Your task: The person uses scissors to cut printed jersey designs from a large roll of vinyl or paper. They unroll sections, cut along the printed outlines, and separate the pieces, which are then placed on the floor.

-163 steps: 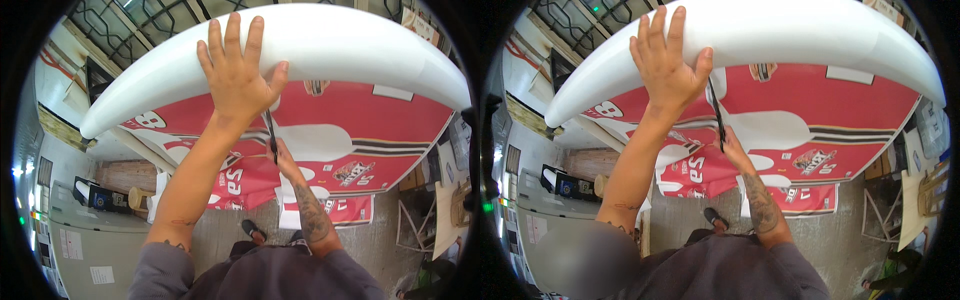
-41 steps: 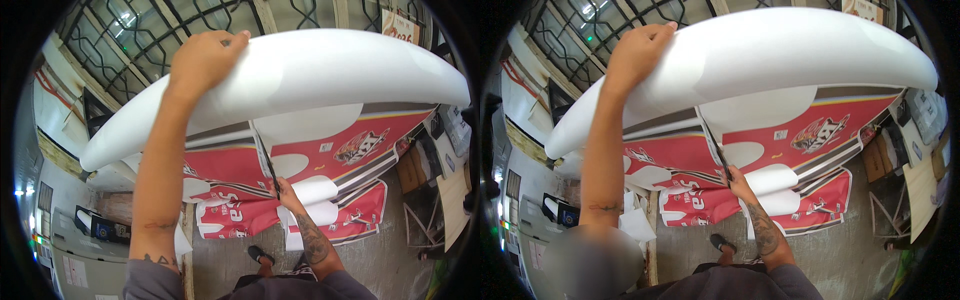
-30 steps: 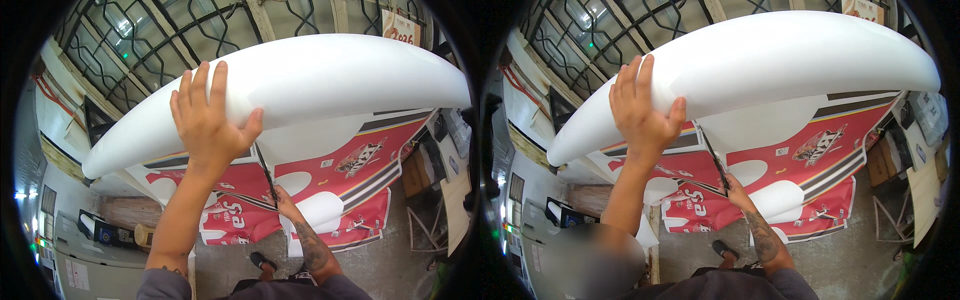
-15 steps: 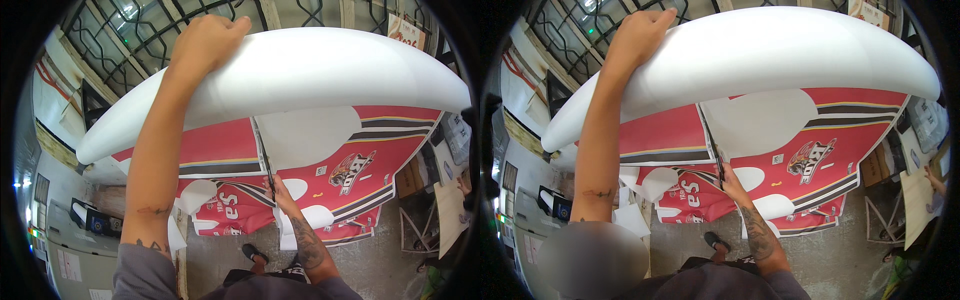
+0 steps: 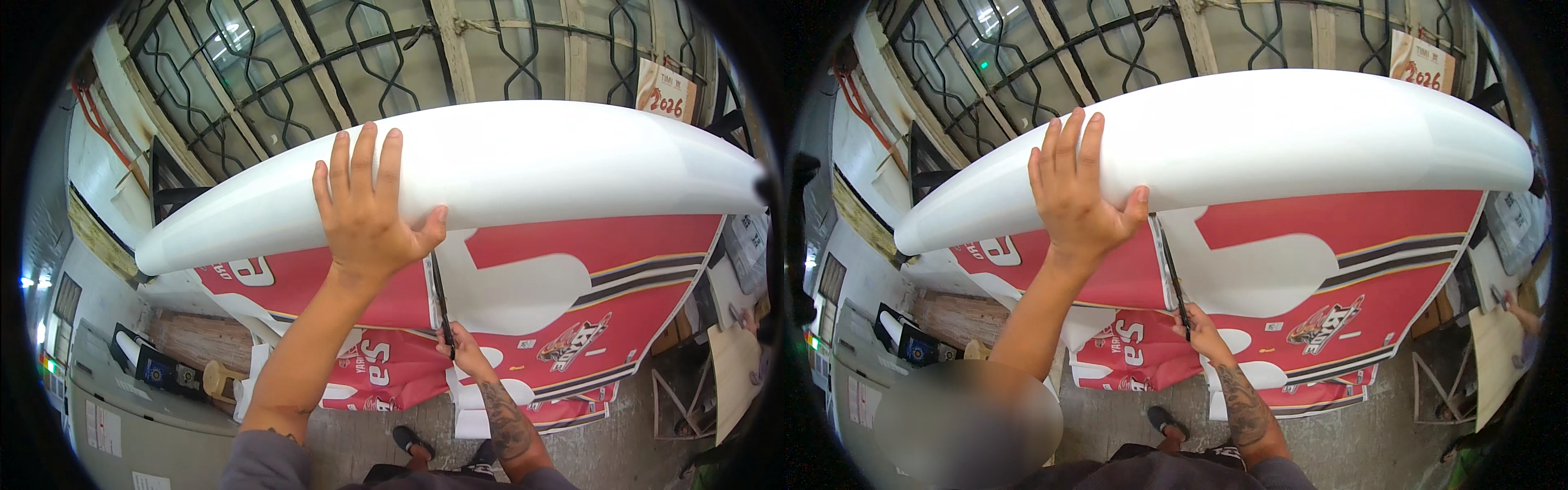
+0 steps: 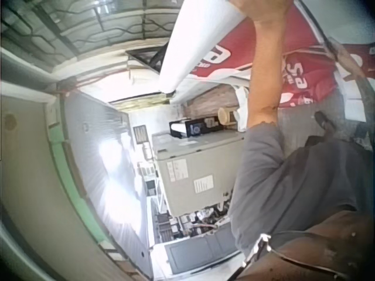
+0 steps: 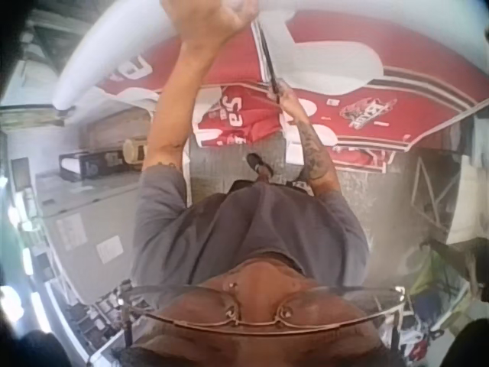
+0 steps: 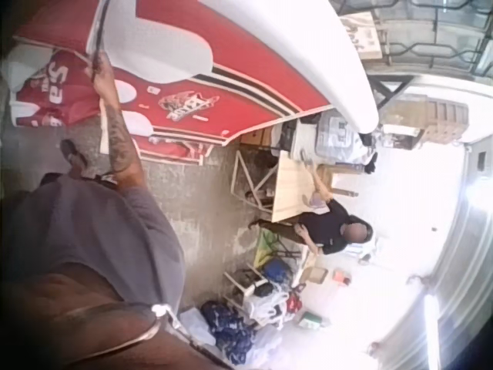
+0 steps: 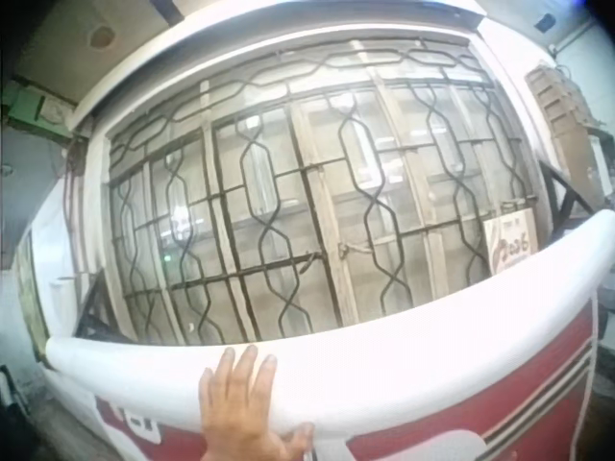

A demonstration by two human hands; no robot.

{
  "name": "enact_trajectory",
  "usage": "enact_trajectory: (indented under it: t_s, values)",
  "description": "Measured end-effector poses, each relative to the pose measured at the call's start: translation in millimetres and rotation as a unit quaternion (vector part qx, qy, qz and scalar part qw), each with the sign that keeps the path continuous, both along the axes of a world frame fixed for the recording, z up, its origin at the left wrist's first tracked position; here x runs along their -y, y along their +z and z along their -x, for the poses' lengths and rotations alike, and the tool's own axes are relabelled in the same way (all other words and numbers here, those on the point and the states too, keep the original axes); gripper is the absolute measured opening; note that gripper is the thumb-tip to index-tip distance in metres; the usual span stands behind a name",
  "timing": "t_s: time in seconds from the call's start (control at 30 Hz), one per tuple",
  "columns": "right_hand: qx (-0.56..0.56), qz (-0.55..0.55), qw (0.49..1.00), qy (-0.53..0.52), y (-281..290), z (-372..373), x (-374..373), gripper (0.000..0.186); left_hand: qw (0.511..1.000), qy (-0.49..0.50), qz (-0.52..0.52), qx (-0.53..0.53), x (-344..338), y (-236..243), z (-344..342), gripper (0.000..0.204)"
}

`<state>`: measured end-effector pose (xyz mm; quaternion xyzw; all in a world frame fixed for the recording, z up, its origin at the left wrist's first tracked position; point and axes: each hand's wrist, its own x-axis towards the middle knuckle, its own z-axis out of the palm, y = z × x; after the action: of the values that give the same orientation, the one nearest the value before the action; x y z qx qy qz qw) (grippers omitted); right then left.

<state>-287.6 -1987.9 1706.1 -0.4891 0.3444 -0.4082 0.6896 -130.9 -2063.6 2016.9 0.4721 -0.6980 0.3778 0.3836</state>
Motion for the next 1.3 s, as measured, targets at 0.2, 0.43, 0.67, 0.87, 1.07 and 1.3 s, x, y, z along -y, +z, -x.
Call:
enact_trajectory:
  t_s: [0.2, 0.43, 0.67, 0.87, 1.07, 1.3]
  values:
    - [0.077, 0.02, 0.997, -0.017, 4, 11, 19, 0.033, 0.984, -0.059, -0.163, -0.034, 28, 53, -3, 0.062]
    - [0.068, -0.066, 0.995, 0.01, -17, 3, -12, 0.034, 0.937, -0.036, -0.298, -0.181, 45, 94, -2, 0.043]
    - [0.051, 0.027, 0.998, -0.026, -18, -6, -19, 0.033, 0.999, -0.031, 0.014, -0.01, -2, 18, 11, 0.062]
    - [0.076, 0.108, 0.99, -0.058, -4, -6, 10, 0.034, 1.0, 0.009, -0.015, 0.005, -1, -2, 15, 0.076]
    - [-0.013, 0.002, 1.0, -0.025, -5, 7, 21, 0.039, 0.991, -0.075, -0.112, -0.019, 22, 47, 11, 0.062]
    - [0.063, 0.042, 0.996, -0.04, -15, 11, -13, 0.036, 0.938, -0.041, -0.316, -0.136, 42, 85, 18, 0.05]
